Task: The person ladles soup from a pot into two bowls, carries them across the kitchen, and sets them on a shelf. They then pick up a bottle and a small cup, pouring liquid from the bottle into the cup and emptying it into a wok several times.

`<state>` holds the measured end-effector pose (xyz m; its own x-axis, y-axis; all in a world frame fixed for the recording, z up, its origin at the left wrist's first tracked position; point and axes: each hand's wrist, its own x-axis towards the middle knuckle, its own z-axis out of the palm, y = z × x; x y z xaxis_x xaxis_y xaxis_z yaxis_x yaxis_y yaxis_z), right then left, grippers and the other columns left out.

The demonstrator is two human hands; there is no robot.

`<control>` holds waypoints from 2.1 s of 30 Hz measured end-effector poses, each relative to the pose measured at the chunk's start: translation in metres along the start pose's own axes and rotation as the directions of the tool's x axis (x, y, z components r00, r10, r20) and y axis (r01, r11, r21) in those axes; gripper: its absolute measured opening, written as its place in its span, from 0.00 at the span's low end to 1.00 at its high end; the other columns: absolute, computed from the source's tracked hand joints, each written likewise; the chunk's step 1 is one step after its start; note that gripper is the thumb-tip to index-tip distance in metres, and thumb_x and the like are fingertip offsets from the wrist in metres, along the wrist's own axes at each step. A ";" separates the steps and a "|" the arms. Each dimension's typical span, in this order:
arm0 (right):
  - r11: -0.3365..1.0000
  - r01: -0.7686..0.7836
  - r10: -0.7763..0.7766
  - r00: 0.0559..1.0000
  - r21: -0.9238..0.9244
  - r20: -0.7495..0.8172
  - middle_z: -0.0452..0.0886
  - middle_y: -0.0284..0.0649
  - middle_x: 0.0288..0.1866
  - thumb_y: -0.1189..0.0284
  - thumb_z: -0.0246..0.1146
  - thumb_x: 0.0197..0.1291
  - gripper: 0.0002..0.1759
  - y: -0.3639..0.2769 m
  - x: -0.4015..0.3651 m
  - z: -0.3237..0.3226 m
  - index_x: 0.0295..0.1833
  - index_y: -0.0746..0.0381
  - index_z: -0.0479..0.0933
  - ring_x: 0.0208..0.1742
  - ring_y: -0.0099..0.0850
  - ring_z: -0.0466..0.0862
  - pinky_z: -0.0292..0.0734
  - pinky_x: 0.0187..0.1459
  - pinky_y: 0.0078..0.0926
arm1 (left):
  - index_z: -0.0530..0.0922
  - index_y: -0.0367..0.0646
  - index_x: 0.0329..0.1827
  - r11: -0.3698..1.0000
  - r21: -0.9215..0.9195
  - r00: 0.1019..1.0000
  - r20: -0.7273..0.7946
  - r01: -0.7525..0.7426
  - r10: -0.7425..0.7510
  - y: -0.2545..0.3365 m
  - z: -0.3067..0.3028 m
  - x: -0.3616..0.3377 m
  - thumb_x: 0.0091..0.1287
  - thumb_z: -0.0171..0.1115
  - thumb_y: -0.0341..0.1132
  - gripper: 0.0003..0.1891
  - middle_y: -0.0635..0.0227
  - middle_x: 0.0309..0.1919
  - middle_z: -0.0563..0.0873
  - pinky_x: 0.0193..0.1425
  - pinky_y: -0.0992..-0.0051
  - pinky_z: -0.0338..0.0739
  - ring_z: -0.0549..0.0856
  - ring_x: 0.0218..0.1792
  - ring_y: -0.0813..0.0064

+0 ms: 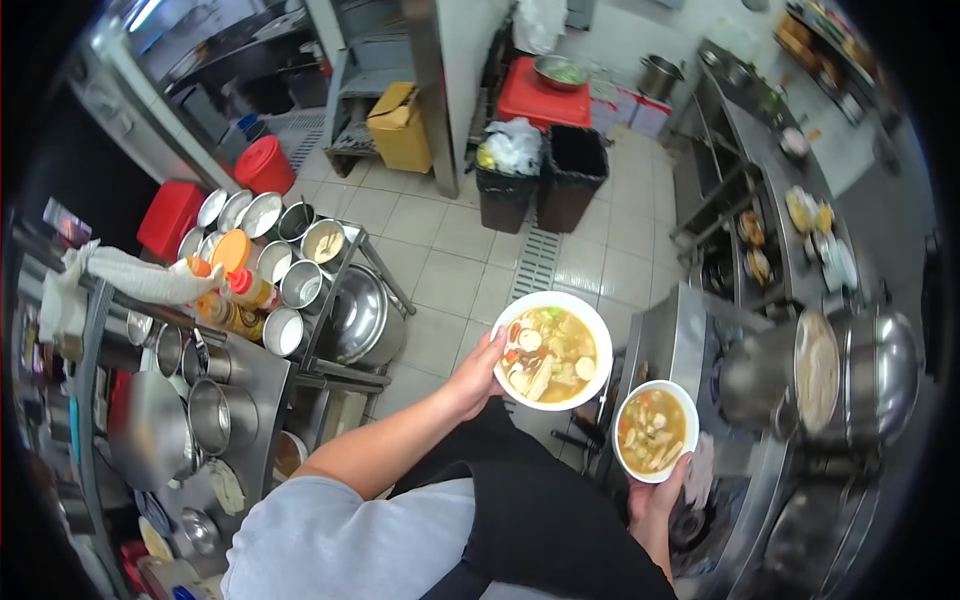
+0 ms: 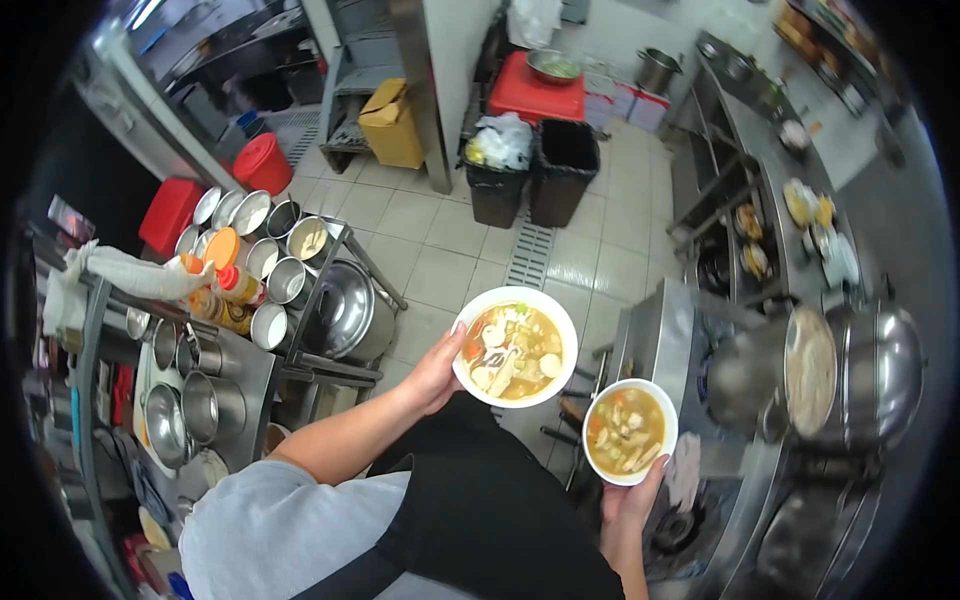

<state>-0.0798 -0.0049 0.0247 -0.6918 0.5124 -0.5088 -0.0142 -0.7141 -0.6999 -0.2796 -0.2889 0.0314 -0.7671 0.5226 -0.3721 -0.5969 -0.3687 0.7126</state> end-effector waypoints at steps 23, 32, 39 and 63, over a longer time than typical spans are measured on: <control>0.836 -0.267 0.501 0.727 -0.480 0.469 0.67 0.40 0.74 0.45 0.40 0.75 0.34 0.098 0.348 0.468 0.75 0.57 0.59 0.72 0.39 0.70 0.67 0.71 0.45 | 0.60 0.39 0.73 0.807 -0.143 0.656 -0.670 -0.573 0.347 0.240 -0.211 0.148 0.79 0.42 0.53 0.30 0.60 0.67 0.74 0.71 0.66 0.69 0.75 0.66 0.68; 0.608 -0.248 0.759 0.462 -0.755 0.460 0.67 0.40 0.74 0.45 0.45 0.74 0.35 0.207 0.459 0.687 0.75 0.57 0.59 0.73 0.38 0.68 0.64 0.72 0.42 | 0.61 0.38 0.73 0.606 -0.015 0.296 -0.882 -0.795 0.367 0.333 -0.264 0.190 0.79 0.43 0.53 0.30 0.58 0.68 0.73 0.73 0.64 0.66 0.72 0.68 0.65; 0.470 -0.235 0.881 0.183 -0.851 0.436 0.67 0.41 0.74 0.46 0.44 0.75 0.34 0.315 0.474 0.851 0.76 0.57 0.59 0.73 0.40 0.70 0.68 0.70 0.43 | 0.59 0.41 0.75 0.470 0.089 0.041 -0.965 -0.878 0.260 0.394 -0.310 0.199 0.79 0.42 0.53 0.30 0.59 0.69 0.71 0.71 0.64 0.67 0.71 0.69 0.67; 0.253 -0.017 0.956 -0.151 -0.967 0.252 0.68 0.42 0.74 0.47 0.44 0.75 0.35 0.727 0.329 1.224 0.75 0.60 0.59 0.73 0.39 0.69 0.65 0.72 0.42 | 0.61 0.36 0.72 0.250 0.318 -0.305 -0.948 -0.915 0.090 0.576 -0.685 0.067 0.80 0.42 0.51 0.29 0.56 0.66 0.73 0.72 0.66 0.68 0.75 0.66 0.65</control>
<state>-1.2015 -0.9398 -0.0381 -0.0912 -0.8803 -0.4657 0.7069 0.2721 -0.6528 -0.8358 -0.9927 0.0099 -0.0425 -0.9213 -0.3866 0.6270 -0.3259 0.7076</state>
